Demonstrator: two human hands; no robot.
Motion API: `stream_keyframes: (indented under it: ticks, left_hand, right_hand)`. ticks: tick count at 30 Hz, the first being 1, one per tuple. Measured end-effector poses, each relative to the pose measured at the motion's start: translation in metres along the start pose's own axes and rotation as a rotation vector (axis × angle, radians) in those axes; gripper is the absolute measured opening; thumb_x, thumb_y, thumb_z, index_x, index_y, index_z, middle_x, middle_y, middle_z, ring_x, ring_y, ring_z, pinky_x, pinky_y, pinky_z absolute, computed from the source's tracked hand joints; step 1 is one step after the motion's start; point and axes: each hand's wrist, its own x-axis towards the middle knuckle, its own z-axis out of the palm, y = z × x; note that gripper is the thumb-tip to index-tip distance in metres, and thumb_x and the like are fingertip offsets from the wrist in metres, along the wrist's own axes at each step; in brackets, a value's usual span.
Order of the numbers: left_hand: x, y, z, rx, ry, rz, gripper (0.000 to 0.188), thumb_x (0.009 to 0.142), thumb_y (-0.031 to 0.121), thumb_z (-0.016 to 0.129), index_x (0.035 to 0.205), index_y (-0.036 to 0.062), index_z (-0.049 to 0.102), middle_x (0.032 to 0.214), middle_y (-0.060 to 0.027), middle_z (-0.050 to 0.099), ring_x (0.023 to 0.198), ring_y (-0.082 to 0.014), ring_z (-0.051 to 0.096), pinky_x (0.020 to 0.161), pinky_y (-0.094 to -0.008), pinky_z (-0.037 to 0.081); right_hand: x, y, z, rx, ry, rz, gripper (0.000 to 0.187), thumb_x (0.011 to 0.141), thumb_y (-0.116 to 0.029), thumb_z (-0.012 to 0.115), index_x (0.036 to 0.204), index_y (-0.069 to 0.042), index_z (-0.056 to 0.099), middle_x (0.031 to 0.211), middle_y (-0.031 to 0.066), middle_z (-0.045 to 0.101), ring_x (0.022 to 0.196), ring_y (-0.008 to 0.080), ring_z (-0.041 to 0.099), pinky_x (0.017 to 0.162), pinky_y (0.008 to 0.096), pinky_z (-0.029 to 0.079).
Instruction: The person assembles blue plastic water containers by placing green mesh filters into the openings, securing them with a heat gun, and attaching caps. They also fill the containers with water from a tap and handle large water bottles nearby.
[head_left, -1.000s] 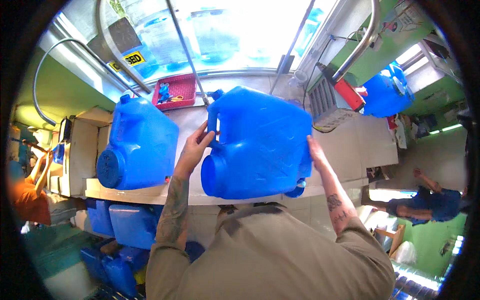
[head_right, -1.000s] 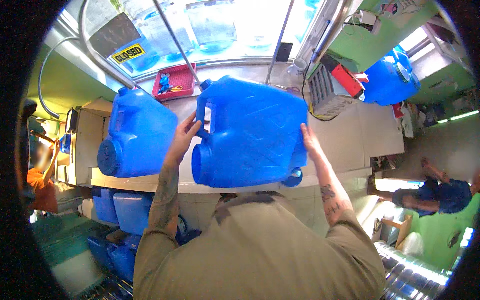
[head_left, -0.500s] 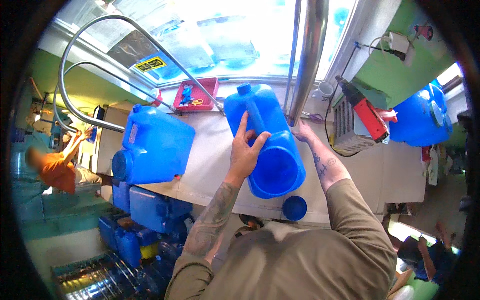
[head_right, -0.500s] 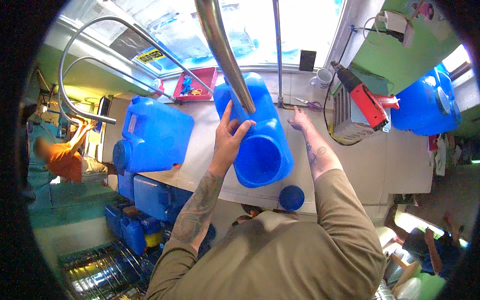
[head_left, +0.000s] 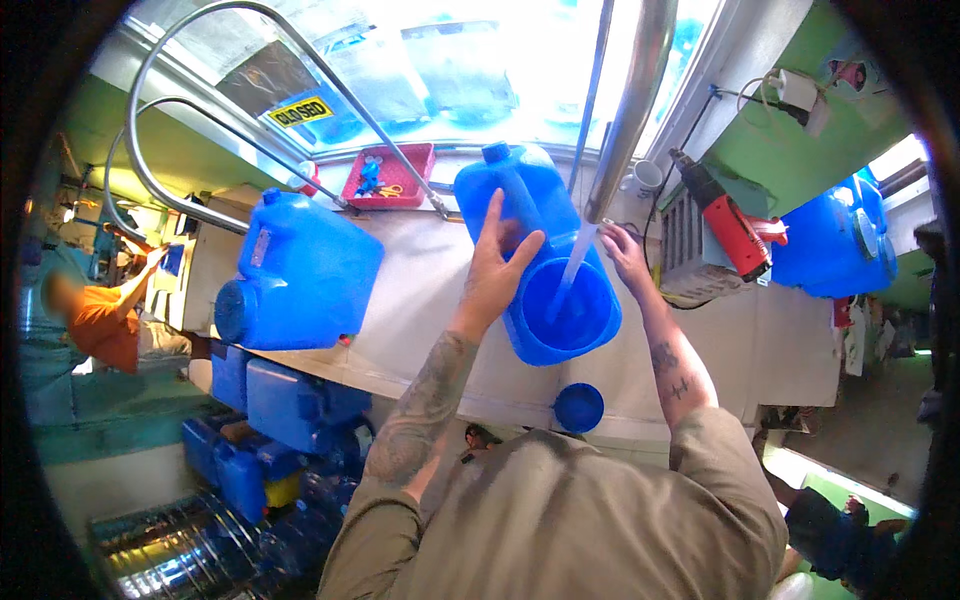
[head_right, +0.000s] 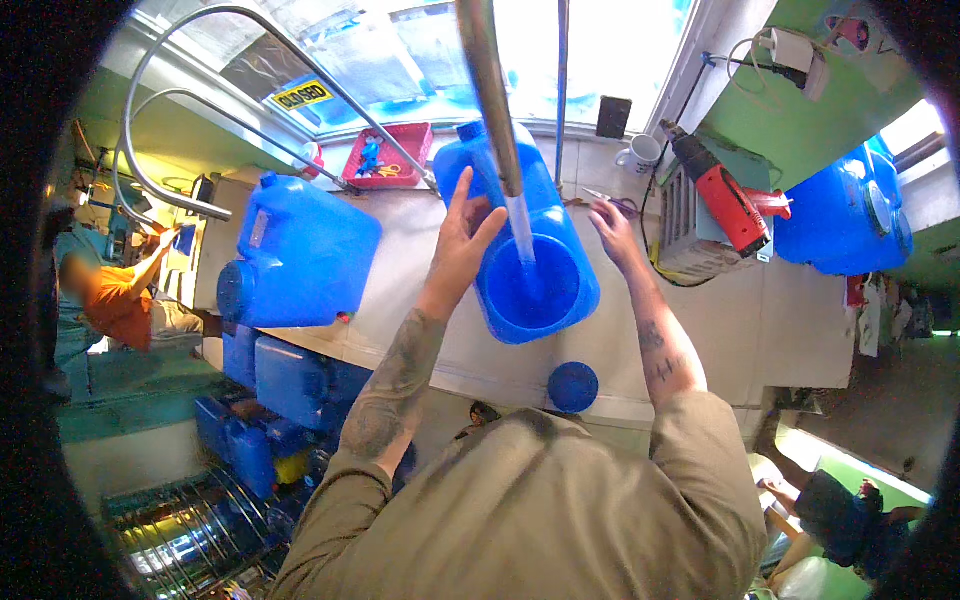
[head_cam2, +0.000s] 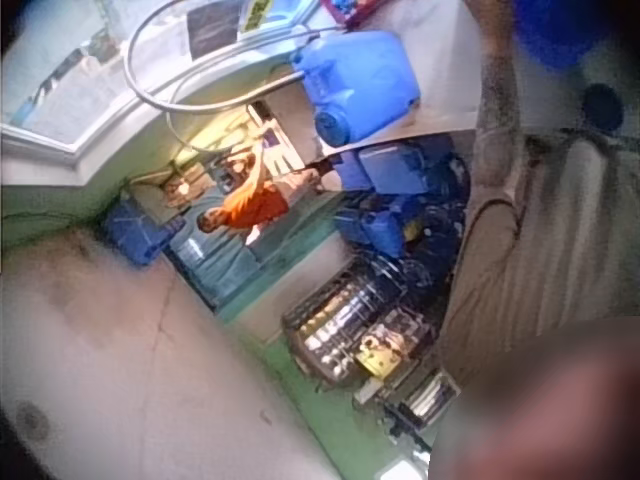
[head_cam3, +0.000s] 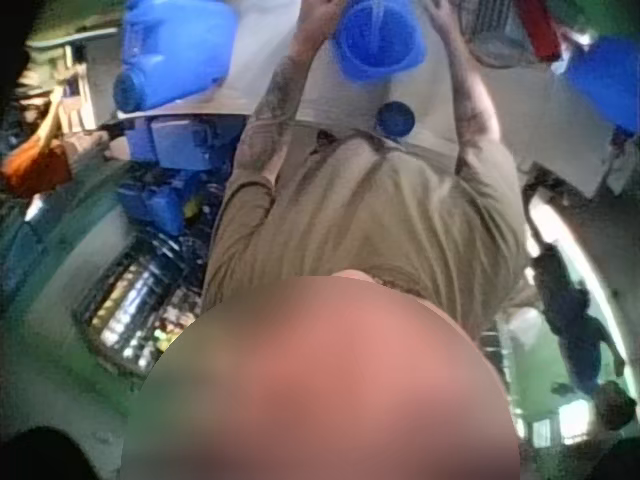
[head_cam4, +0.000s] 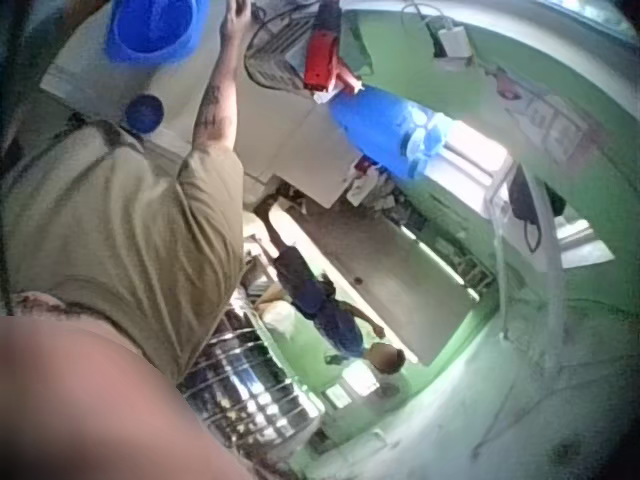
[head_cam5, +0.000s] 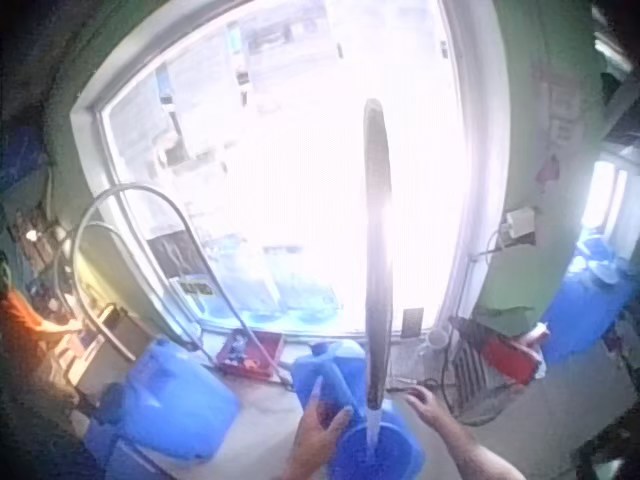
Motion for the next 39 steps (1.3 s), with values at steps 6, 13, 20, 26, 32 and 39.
stream_keyframes:
  ticks: [6,13,20,26,32,39]
  left_hand:
    - [-0.053,0.011,-0.192,0.636,0.342,0.31,0.043,0.099,0.025,0.065,0.136,0.0045,0.058,0.145,-0.0145,0.053,0.136,-0.0273,0.047,0.115,-0.0413,0.035]
    - [-0.063,0.046,-0.53,1.043,0.609,-0.114,0.064,0.099,0.053,0.058,0.132,-0.002,0.06,0.128,-0.0207,0.063,0.123,-0.0309,0.057,0.107,-0.0413,0.041]
    - [-0.056,-0.01,-0.549,0.965,0.326,0.063,0.055,0.099,0.051,0.059,0.115,-0.0005,0.07,0.111,-0.018,0.072,0.107,-0.0283,0.066,0.096,-0.0382,0.048]
    - [-0.019,0.039,-0.506,0.707,-0.313,0.075,0.037,0.1,0.034,0.064,0.117,0.0022,0.071,0.119,-0.0143,0.072,0.111,-0.0225,0.066,0.1,-0.0335,0.047]
    - [0.036,-0.015,-0.499,0.318,-0.538,0.024,0.032,0.102,0.024,0.062,0.123,0.0006,0.069,0.121,-0.0089,0.071,0.113,-0.0141,0.063,0.103,-0.0301,0.045]
    - [-0.096,0.033,-0.422,0.421,0.217,0.315,0.072,0.1,0.032,0.062,0.155,-0.0017,0.029,0.163,-0.022,0.027,0.152,-0.0338,0.023,0.122,-0.0461,0.019]
  right_hand:
    - [-0.144,0.047,-0.051,-0.059,0.323,0.294,0.046,0.099,-0.032,0.063,0.133,-0.001,0.056,0.121,0.0087,0.065,0.108,0.0177,0.062,0.087,0.0315,0.052]
    - [-0.298,0.079,-0.044,-0.191,0.519,0.456,0.037,0.102,-0.028,0.056,0.126,-0.001,0.061,0.107,0.0091,0.07,0.096,0.0165,0.066,0.08,0.0305,0.052]
    - [-0.306,-0.065,0.222,-0.533,0.053,0.357,0.031,0.097,-0.022,0.063,0.119,0.0,0.065,0.108,0.0165,0.072,0.099,0.0229,0.07,0.088,0.0379,0.054]
    - [-0.182,-0.24,0.445,-0.746,0.167,-0.773,0.043,0.092,-0.027,0.07,0.132,-0.015,0.058,0.13,0.0124,0.058,0.124,0.0329,0.055,0.108,0.0493,0.04]
    - [-0.123,-0.278,0.464,-1.071,0.213,-0.823,0.043,0.087,-0.037,0.071,0.124,-0.018,0.061,0.113,0.007,0.059,0.116,0.0273,0.057,0.108,0.0523,0.036]
    - [-0.125,-0.258,0.456,-1.131,0.274,-0.903,0.042,0.085,-0.04,0.072,0.12,-0.019,0.064,0.112,0.0044,0.061,0.114,0.0248,0.058,0.105,0.0495,0.037]
